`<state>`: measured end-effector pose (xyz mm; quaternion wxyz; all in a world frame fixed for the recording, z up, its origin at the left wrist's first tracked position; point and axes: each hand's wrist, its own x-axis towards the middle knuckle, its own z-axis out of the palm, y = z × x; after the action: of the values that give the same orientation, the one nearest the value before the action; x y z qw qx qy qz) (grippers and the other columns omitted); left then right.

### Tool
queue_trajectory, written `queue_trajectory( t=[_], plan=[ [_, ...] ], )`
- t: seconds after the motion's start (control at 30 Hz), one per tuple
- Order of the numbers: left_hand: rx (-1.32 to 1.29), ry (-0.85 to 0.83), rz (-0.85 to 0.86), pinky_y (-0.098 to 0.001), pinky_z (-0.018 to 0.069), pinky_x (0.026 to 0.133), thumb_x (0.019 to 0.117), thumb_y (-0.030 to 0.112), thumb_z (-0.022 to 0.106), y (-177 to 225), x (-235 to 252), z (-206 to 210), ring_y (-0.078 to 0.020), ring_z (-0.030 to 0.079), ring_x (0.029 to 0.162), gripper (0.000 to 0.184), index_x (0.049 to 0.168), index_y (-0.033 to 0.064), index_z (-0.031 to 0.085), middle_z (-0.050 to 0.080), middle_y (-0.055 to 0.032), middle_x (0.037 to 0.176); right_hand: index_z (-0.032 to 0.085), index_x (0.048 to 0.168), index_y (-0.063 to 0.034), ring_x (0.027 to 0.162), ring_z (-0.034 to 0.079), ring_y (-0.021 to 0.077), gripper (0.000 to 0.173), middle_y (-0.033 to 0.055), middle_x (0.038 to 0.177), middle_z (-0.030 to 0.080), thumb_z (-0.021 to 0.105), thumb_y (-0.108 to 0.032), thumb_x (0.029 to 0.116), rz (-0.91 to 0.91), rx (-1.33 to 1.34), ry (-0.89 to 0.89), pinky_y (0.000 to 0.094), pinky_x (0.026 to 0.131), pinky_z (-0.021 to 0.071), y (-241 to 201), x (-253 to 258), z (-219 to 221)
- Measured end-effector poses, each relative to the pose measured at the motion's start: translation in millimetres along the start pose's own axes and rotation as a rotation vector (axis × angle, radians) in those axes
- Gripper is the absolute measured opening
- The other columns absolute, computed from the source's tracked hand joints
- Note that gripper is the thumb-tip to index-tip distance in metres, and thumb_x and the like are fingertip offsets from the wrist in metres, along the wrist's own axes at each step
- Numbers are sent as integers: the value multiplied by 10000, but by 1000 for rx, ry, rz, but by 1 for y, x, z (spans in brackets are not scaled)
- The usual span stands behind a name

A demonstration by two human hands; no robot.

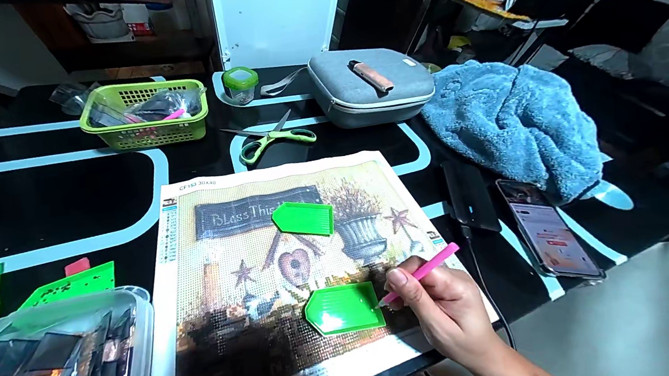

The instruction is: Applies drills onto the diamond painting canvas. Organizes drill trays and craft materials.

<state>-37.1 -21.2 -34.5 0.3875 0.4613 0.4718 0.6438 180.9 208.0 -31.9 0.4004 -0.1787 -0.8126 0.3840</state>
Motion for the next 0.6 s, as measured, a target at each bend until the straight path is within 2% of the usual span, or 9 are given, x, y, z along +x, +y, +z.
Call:
queue_trajectory(
  t=[0.33, 0.43, 0.5, 0.6],
  plan=[
    [37, 0, 0, -221, 569, 917, 1004, 132, 656, -2, 0, -1, 5, 686, 1019, 213, 1188, 183, 750, 751, 110, 1108, 651, 894, -53, 709, 644, -5, 351, -10, 748, 656, 486, -282, 1103, -19, -21, -6, 162, 671, 553, 7, -4, 3],
    [31, 4, 2, -226, 570, 911, 998, 132, 666, -2, 1, -1, -2, 687, 1010, 214, 1188, 179, 753, 752, 99, 1100, 655, 901, -63, 714, 647, -20, 337, -28, 762, 662, 488, -275, 1102, -1, 30, 10, 147, 668, 558, 6, -4, 3],
    [27, 0, 7, -225, 567, 908, 998, 129, 665, -2, 1, -1, -5, 687, 1006, 208, 1183, 170, 752, 753, 90, 1095, 659, 897, -96, 696, 647, -27, 310, -58, 760, 665, 495, -267, 1098, 56, 108, 41, 139, 650, 559, 4, -2, 3],
    [27, -3, 11, -228, 565, 910, 999, 121, 661, -2, 1, -2, -4, 683, 1004, 210, 1183, 165, 752, 752, 91, 1089, 663, 883, -149, 603, 639, -12, 287, -64, 731, 698, 505, -273, 1089, 221, 182, 115, 135, 553, 533, 2, 7, 1]
  ],
)
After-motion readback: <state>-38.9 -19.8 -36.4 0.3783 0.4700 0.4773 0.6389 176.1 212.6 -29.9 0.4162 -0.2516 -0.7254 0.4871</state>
